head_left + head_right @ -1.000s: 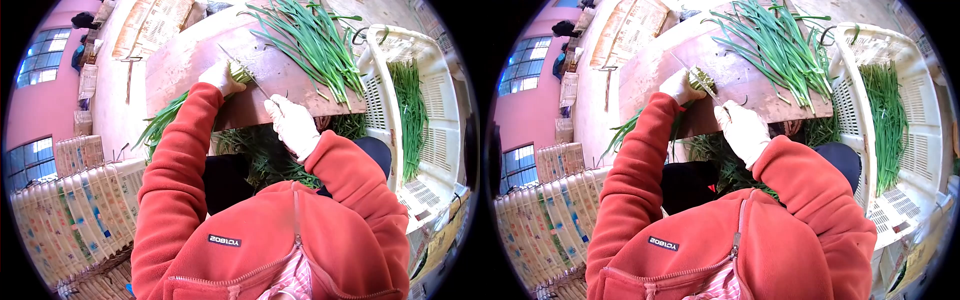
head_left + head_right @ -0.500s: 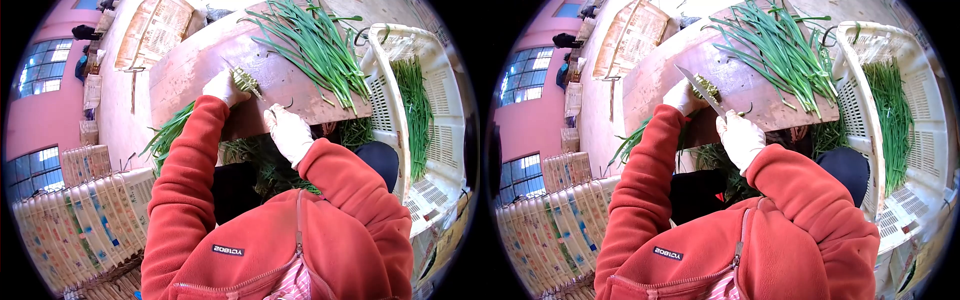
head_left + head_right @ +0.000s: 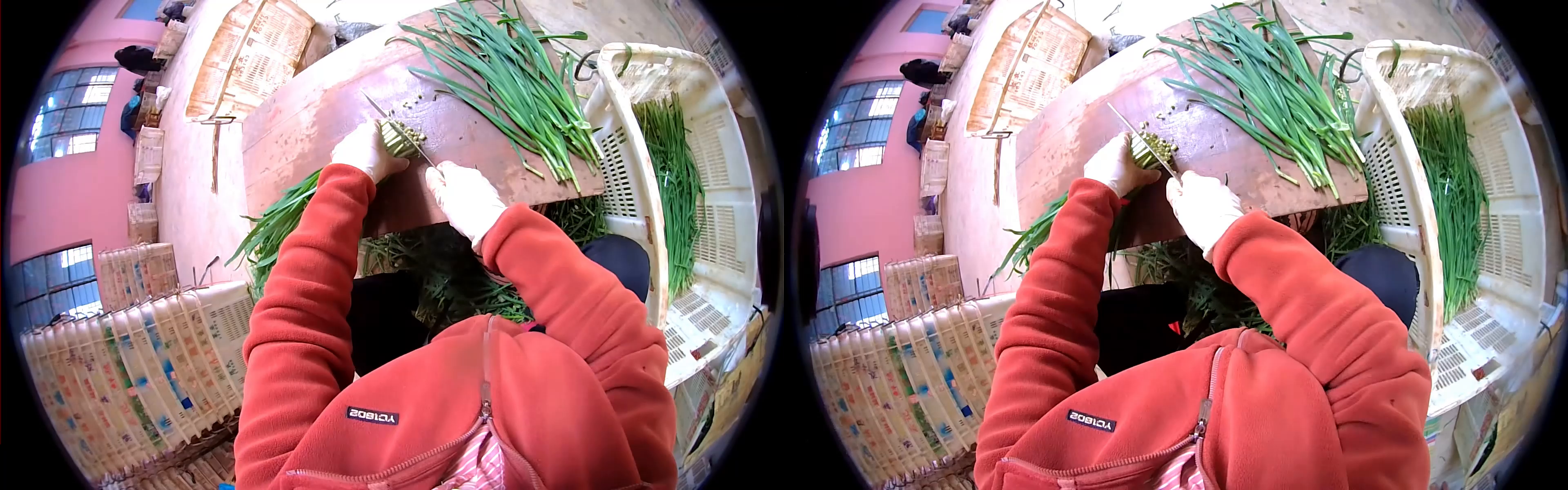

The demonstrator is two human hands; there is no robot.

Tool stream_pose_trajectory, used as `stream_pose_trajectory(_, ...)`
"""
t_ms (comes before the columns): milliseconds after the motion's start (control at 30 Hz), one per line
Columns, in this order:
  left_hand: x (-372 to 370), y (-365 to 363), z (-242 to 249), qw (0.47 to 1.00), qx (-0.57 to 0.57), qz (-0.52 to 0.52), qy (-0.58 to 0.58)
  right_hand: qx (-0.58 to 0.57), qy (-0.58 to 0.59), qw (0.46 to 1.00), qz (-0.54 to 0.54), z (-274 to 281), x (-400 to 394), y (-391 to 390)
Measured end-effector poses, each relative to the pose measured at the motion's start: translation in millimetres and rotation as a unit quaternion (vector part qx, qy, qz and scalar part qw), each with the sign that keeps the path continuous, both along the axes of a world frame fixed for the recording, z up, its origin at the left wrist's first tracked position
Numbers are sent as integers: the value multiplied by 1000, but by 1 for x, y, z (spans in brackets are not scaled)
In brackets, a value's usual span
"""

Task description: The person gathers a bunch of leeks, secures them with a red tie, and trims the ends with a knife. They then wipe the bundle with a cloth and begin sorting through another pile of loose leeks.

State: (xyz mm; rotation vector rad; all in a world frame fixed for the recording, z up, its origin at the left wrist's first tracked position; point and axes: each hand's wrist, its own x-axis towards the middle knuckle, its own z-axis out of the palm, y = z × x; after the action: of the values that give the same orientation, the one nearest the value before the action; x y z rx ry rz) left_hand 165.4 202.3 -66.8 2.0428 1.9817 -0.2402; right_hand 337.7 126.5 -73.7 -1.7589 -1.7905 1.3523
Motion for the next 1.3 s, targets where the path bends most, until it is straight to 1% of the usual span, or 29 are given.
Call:
stream_pose_trajectory(67,1,2,1,999,-34,9,9,1,9,1000,-2,-3,-3,4)
stream_pose_trajectory(167,6,-2,4,1000,-11,17,1,8,40,999,-8,-23,-24,32)
stream_pose_trajectory(233,4,-2,5,1000,-7,16,2,8,24,1000,-19,-20,-28,34)
stream_pose_trajectory(333,0,-3,0,1000,-5,8,3,19,-3,1000,-7,-22,-18,20)
stream_pose_trajectory(367,-2,-1,-1,1000,-3,-4,6,-6,5,1000,-10,-22,-12,14)
stream_pose_trajectory(433,-3,-1,-3,1000,-2,-9,7,-9,-10,1000,-14,-21,-20,18)
stream_pose_trajectory(500,1,-3,-2,1000,-3,17,-10,23,19,999,13,-17,-29,36)
stream_pose_trajectory(533,1,-2,-3,1000,8,22,-7,-19,30,999,-20,-16,-40,48)
stream_pose_trajectory(567,-1,-2,-2,1000,12,24,-7,-39,13,998,-38,-13,-46,54)
stream_pose_trajectory(667,-2,-3,0,1000,2,21,-6,4,5,999,-44,-31,-42,42)
stream_pose_trajectory(733,-16,1,-2,1000,4,26,-2,18,-1,999,-41,-35,-31,30)
stream_pose_trajectory(767,-24,3,0,999,20,46,-9,-28,116,989,-93,-52,-28,30)
stream_pose_trajectory(833,-53,21,-8,996,16,74,-37,-128,177,968,-125,-10,-13,23)
stream_pose_trajectory(867,-61,28,-9,995,30,92,-7,-117,196,968,-106,6,-2,22)
stream_pose_trajectory(900,-45,22,11,990,85,89,67,-112,213,967,-86,21,11,18)
stream_pose_trajectory(933,-41,21,9,977,204,1,56,-71,179,980,-58,36,27,13)
stream_pose_trajectory(967,-38,23,7,942,322,-88,45,-26,146,988,-31,51,48,8)
stream_pose_trajectory(1033,-10,21,5,920,366,-129,-58,115,94,987,-61,78,93,-18)
stream_pose_trajectory(1067,-3,27,-4,920,318,-175,-145,141,51,985,-81,87,113,-32)
stream_pose_trajectory(1100,8,31,-16,956,213,-111,-168,168,8,981,-101,91,133,-49)
stream_pose_trajectory(1167,21,51,-54,966,211,-50,-143,168,-76,973,-140,83,170,-91)
stream_pose_trajectory(1200,30,51,-65,966,209,-49,-147,111,-100,976,-160,85,183,-114)
stream_pose_trajectory(1233,38,51,-74,960,271,-2,-73,55,-123,975,-178,88,195,-137)
stream_pose_trajectory(1267,43,51,-76,943,330,47,5,87,-176,972,-132,75,214,-167)
stream_pose_trajectory(1300,44,51,-76,943,330,48,5,119,-227,963,-87,56,228,-197)
